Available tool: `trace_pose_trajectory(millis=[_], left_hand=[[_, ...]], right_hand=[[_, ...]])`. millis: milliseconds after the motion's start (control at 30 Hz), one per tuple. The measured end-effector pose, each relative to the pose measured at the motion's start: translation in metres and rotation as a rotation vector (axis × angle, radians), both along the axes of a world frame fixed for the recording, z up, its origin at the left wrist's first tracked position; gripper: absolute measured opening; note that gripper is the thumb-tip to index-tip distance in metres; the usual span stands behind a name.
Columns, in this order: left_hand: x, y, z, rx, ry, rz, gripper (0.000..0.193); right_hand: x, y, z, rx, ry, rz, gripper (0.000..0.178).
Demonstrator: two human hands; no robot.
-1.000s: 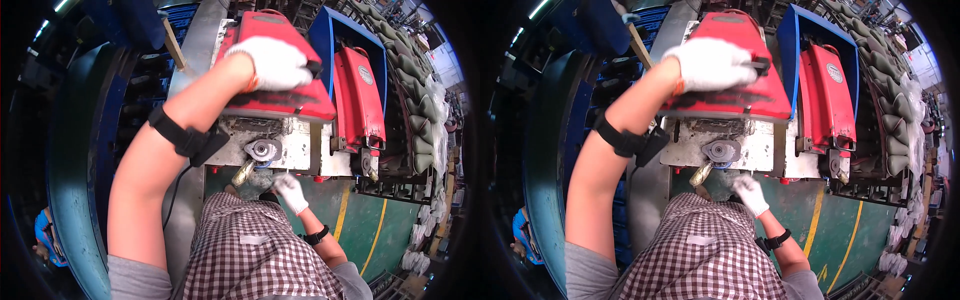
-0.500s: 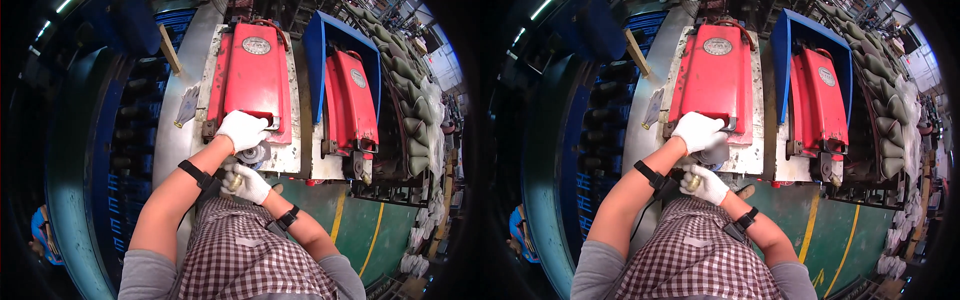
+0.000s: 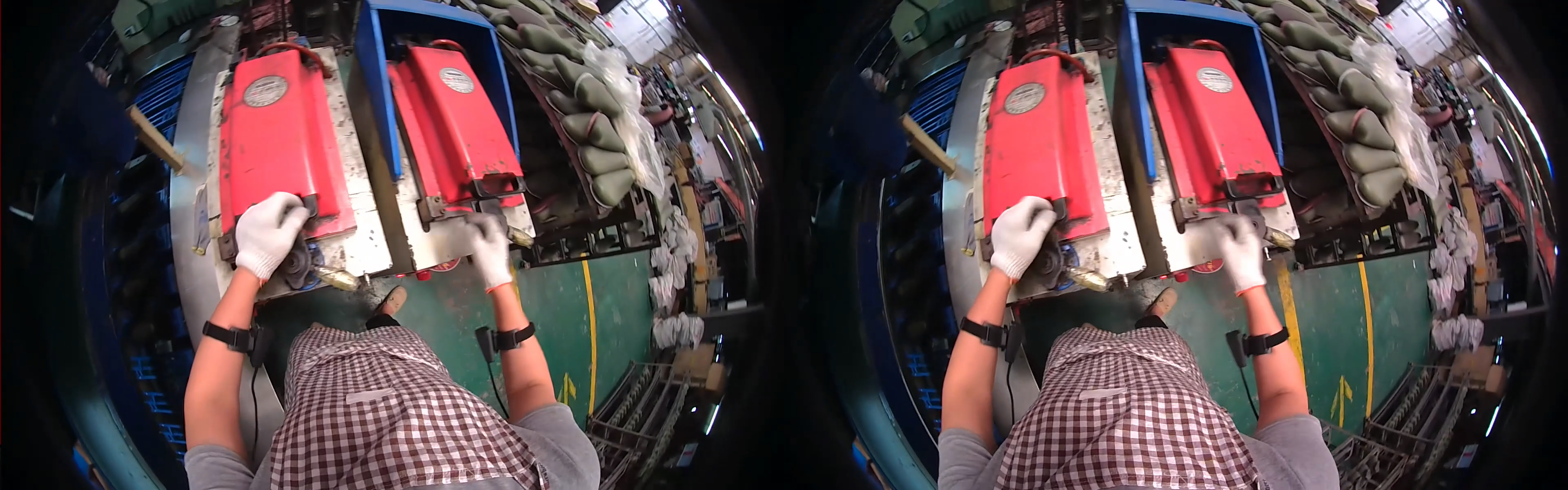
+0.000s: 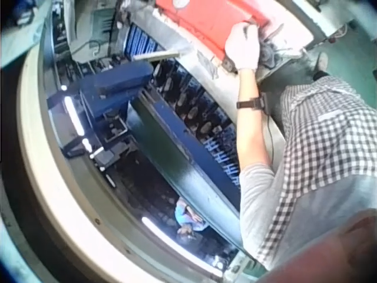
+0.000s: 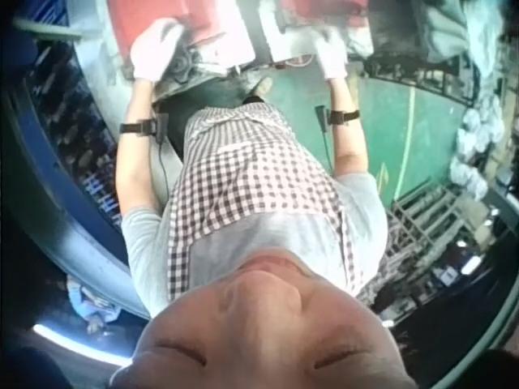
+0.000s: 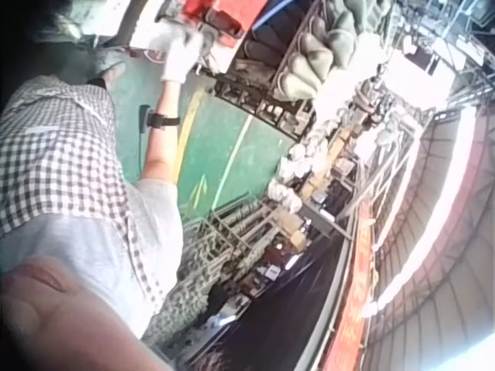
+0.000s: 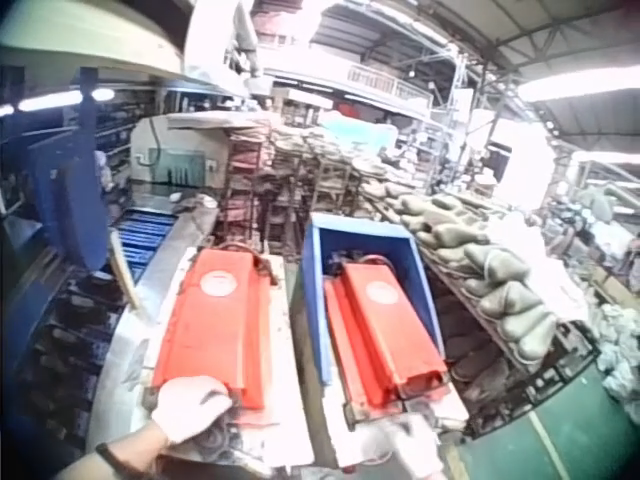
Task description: Operating a shoe-pressing or finishing machine to process footwear on an assembly line.
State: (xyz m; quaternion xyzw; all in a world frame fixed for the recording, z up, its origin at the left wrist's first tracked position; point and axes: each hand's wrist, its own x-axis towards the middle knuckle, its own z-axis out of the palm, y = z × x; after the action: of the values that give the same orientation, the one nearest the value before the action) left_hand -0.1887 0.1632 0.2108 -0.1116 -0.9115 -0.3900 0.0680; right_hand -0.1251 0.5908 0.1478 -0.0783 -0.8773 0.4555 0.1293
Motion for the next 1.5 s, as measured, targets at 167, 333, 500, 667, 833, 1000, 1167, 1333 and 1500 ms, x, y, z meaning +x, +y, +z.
trace_pose_trajectory(millis=[167, 333, 500, 667, 833, 1000, 1167, 1333, 1500], left_hand=[[0.013, 0.069, -0.001, 0.333, 0.208, -0.052, 0.011], [0.012, 0.162, 0.001, 0.169, 0.139, -0.217, 0.026], [-0.003, 0.222, -0.022, 0.008, 0.156, -0.413, 0.04], [-0.018, 0.25, -0.019, -0.047, 0.367, -0.531, 0.049], [-0.052, 0.262, 0.028, -0.024, 0.619, -0.54, 0.042], [-0.087, 0.279, 0.103, 0.205, 0.764, -0.402, 0.02], [-0.125, 0.273, 0.162, 0.146, 0.796, -0.239, 0.019], [-0.135, 0.269, 0.174, 0.265, 0.761, -0.24, 0.036], [-0.077, 0.199, 0.096, 0.809, 0.022, -0.222, 0.068]], right_hand=[[0.004, 0.108, 0.013, 0.631, -0.22, -0.286, 0.035], [0.027, 0.114, -0.006, 0.458, -0.567, -0.29, 0.052], [0.087, 0.045, -0.005, 0.183, -0.555, -0.082, 0.08], [0.077, 0.062, 0.018, 0.097, -0.17, 0.058, 0.048], [-0.011, 0.06, 0.065, 0.504, -0.188, 0.258, 0.038], [-0.141, 0.069, 0.021, 0.528, -0.144, 0.094, 0.077], [-0.196, 0.034, 0.005, 0.681, -0.333, -0.036, 0.095], [-0.196, 0.096, 0.018, -0.177, -0.192, 0.01, 0.078], [-0.133, 0.066, 0.041, -0.949, -0.298, 0.002, 0.048]])
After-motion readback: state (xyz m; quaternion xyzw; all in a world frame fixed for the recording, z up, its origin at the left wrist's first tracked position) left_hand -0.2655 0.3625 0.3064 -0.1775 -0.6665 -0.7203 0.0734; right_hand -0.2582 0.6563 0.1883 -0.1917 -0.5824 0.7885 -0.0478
